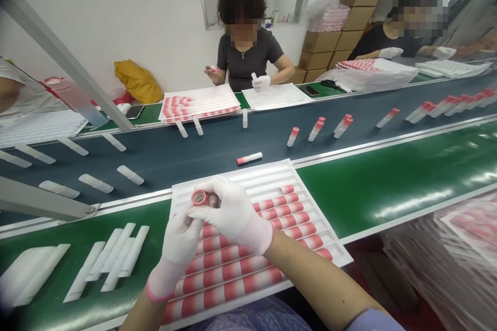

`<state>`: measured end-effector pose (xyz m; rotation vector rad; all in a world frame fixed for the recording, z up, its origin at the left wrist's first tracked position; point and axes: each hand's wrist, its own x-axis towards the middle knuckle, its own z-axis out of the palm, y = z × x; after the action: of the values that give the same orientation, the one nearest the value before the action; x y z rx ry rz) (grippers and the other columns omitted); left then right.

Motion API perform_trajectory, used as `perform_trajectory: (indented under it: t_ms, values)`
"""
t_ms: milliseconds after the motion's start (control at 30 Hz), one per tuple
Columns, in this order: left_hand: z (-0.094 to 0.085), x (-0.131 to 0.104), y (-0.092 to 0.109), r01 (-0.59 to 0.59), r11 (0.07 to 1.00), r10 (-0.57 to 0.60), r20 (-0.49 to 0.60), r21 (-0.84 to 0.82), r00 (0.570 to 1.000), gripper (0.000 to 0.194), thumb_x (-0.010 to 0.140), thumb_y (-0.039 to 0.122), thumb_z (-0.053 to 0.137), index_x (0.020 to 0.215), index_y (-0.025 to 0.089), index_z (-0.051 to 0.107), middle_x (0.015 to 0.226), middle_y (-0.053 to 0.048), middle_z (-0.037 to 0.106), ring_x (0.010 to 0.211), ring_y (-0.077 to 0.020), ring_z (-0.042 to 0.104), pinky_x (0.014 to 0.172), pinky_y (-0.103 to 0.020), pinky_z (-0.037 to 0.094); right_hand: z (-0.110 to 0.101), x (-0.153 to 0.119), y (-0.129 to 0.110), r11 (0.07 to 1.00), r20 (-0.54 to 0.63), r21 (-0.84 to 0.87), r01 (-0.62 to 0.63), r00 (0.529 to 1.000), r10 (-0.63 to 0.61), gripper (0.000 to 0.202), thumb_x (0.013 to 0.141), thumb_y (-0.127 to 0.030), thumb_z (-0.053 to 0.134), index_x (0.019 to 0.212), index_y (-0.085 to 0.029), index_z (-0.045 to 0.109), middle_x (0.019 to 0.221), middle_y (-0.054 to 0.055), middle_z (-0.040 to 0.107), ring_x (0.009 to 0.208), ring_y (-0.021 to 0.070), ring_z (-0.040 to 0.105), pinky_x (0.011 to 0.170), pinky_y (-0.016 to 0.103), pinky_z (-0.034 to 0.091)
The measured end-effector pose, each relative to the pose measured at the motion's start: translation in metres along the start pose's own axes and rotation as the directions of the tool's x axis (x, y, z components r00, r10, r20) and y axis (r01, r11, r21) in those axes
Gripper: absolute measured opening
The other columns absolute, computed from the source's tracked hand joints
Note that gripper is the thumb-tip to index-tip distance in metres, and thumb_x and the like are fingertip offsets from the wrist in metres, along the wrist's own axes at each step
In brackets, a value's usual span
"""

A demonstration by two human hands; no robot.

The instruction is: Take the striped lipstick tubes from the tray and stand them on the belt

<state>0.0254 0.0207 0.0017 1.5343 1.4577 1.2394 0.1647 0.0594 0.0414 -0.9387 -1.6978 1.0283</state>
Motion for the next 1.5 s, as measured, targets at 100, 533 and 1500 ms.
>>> perform_trajectory:
  t_ms: [100,533,1500]
  values:
    - [0.002,0.001,0.000,0.015,1.000,-0.015,-0.011,-0.009,1.000,0.020,0.091,0.035,0.055,0.095,0.020,0.069,0.093,-0.004,0.074,0.086,-0.0196,0.068,0.074,-0.027,0.056,0.000,-0.002,0.001,1.000,0.044,-0.010,-0.002,0.999,0.002,0.015,0.074,-0.016,0.076,0.086,-0.020,0.067,0.079,-0.003,0.063,0.069,0.0119,0.056,0.065,0.025,0.048]
    - [0.007,0.157,-0.072,0.168,0.986,-0.165,-0.250,-0.008,0.954,0.027,0.078,0.025,0.061,0.104,0.020,0.065,0.096,-0.005,0.074,0.095,-0.0216,0.069,0.093,-0.034,0.051,-0.118,0.126,0.140,0.683,0.115,-0.722,-0.108,0.955,0.272,0.023,0.084,-0.008,0.067,0.107,-0.010,0.069,0.116,0.016,0.064,0.106,0.0262,0.061,0.096,0.044,0.048]
    - [-0.110,0.133,-0.105,0.294,0.884,0.020,-0.658,0.363,0.753,0.092,0.076,0.020,0.078,0.149,0.000,0.026,0.154,-0.030,0.028,0.145,-0.0404,0.023,0.120,-0.059,0.013,-0.163,-0.020,0.120,0.564,0.190,-0.825,0.049,0.962,0.195,0.021,0.091,-0.019,0.047,0.085,-0.019,0.066,0.102,0.013,0.068,0.119,0.0327,0.052,0.091,0.042,0.046]
